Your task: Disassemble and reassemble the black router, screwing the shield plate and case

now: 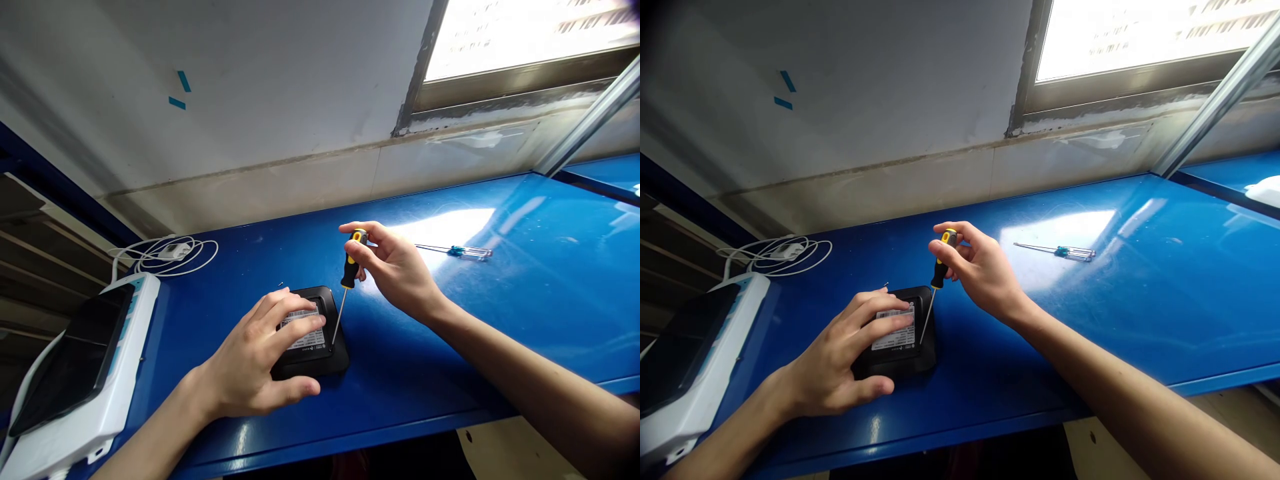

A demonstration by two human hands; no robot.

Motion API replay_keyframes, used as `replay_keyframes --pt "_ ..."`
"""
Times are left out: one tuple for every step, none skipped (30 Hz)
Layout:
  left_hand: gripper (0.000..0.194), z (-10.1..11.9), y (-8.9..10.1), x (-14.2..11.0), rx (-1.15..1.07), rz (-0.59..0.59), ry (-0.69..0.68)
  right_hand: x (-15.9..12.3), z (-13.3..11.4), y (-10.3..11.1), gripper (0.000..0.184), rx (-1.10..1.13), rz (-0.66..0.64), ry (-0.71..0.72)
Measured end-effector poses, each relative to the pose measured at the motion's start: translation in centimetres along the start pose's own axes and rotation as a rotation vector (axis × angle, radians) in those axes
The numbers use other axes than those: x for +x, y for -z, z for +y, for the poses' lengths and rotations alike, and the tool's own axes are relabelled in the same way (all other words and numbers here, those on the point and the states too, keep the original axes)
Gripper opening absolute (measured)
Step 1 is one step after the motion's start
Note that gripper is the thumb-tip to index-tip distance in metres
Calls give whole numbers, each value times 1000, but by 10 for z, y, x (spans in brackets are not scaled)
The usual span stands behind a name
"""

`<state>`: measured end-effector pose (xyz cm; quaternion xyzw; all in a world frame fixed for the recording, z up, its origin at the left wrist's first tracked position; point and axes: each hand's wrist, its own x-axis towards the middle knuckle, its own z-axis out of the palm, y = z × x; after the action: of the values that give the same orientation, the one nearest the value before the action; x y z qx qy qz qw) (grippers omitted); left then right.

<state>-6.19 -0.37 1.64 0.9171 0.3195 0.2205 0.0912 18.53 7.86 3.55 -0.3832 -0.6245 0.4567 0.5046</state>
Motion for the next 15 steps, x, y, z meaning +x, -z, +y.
replay_keyframes --pt "54 1 0 0 5 18 -29 0 0 0 45 3 0 1" --pt "50 2 1 0 8 36 -56 0 0 -1 44 3 0 -1" --pt "48 2 1 0 10 49 -80 0 0 -1 43 1 1 -1" --pt "46 3 1 0 10 59 -99 0 0 -1 42 -2 1 -1" --pt "44 4 1 0 11 63 -114 0 0 -1 40 -8 2 0" --pt "43 4 1 1 12 63 -124 0 0 -1 39 -14 4 3" --pt "43 5 1 1 13 63 -130 0 0 -1 38 -20 6 6" --pt "42 5 1 2 16 64 -134 0 1 -1 38 -27 7 10" --pt "42 6 1 2 20 65 -136 0 1 -1 38 -34 8 12" --pt "41 6 1 3 26 68 -136 0 1 -1 38 -41 8 15" --pt "41 6 1 4 34 71 -136 0 1 -1 38 -48 9 17" --pt "40 6 1 4 45 76 -140 0 0 0 38 -56 10 20" --pt "40 7 1 5 60 79 -148 -1 0 0 38 -65 14 24" --pt "40 7 1 5 81 82 -161 -1 -1 0 38 -78 21 31" --pt "40 8 1 5 108 83 -179 -1 -2 1 37 -95 31 38"
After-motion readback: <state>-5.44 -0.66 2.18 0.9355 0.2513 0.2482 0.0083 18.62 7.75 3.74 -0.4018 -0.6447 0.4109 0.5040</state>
